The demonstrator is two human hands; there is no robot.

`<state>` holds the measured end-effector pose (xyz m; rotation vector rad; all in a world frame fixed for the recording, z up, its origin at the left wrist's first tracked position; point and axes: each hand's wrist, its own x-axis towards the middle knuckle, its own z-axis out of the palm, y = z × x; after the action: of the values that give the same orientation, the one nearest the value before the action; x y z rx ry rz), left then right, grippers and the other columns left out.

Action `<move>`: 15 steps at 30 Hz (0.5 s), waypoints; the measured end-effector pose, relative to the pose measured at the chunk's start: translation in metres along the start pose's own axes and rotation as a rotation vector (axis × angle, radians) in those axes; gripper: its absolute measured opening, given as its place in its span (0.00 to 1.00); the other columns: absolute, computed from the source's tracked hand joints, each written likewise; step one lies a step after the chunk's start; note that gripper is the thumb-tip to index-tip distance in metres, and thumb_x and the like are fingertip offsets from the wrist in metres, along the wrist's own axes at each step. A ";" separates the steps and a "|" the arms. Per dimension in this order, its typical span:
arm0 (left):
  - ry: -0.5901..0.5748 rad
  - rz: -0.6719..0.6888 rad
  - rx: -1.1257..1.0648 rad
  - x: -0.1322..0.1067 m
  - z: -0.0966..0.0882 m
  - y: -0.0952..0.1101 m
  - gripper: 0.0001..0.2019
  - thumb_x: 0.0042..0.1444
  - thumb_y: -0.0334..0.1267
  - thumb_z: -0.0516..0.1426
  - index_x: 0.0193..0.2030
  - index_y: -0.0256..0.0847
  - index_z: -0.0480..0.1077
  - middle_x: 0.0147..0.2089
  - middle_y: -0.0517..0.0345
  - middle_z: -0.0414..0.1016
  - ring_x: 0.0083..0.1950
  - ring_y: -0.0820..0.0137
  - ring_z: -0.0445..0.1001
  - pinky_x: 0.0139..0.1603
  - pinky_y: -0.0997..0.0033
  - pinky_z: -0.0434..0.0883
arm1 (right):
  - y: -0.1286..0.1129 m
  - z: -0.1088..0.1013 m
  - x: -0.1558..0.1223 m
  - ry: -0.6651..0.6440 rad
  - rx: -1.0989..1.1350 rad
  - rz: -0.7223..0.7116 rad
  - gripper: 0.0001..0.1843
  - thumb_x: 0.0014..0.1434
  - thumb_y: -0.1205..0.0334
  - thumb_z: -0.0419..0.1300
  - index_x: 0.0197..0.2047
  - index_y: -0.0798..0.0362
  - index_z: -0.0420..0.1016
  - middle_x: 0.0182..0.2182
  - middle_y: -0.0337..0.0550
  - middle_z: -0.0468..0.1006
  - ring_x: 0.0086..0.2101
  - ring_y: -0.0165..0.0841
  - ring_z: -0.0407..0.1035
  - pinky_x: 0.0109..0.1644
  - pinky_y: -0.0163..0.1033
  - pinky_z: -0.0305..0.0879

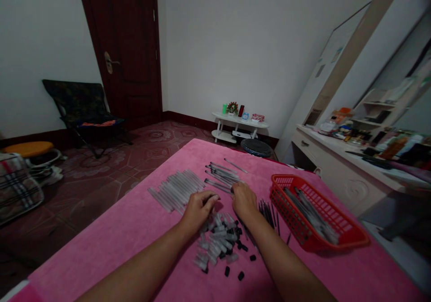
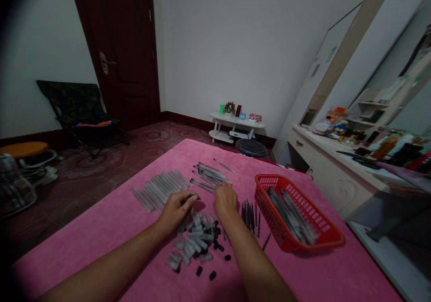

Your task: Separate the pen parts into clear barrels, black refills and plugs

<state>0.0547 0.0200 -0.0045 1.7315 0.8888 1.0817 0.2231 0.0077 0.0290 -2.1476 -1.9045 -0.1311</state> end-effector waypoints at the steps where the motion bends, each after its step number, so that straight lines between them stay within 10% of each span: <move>1: -0.014 0.017 0.017 -0.001 0.000 0.003 0.14 0.58 0.44 0.51 0.30 0.37 0.73 0.20 0.62 0.68 0.22 0.73 0.66 0.25 0.75 0.62 | -0.001 -0.004 -0.001 0.006 -0.009 0.010 0.10 0.53 0.71 0.56 0.40 0.58 0.73 0.40 0.55 0.76 0.46 0.43 0.68 0.45 0.40 0.59; 5: 0.035 0.080 0.022 -0.004 0.001 0.014 0.14 0.58 0.41 0.53 0.26 0.37 0.71 0.23 0.60 0.70 0.27 0.73 0.68 0.30 0.75 0.63 | -0.003 -0.023 -0.016 0.065 0.173 0.073 0.12 0.55 0.67 0.54 0.44 0.54 0.70 0.36 0.50 0.77 0.39 0.39 0.71 0.41 0.39 0.61; 9: 0.111 0.027 -0.302 -0.004 0.006 0.022 0.11 0.58 0.44 0.54 0.40 0.38 0.71 0.40 0.53 0.75 0.42 0.68 0.74 0.42 0.70 0.68 | -0.007 -0.028 -0.045 -0.011 0.904 0.092 0.08 0.55 0.63 0.53 0.39 0.53 0.67 0.28 0.41 0.75 0.27 0.32 0.70 0.30 0.35 0.63; 15: -0.070 -0.046 -0.766 -0.008 0.011 0.033 0.18 0.59 0.43 0.55 0.54 0.38 0.64 0.53 0.43 0.72 0.53 0.62 0.72 0.48 0.65 0.69 | -0.016 -0.019 -0.068 -0.251 1.335 0.115 0.15 0.49 0.54 0.61 0.36 0.55 0.67 0.22 0.37 0.72 0.18 0.26 0.64 0.22 0.32 0.57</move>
<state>0.0662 -0.0020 0.0212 1.0917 0.3787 1.1258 0.2003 -0.0612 0.0324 -1.2961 -1.2506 1.1260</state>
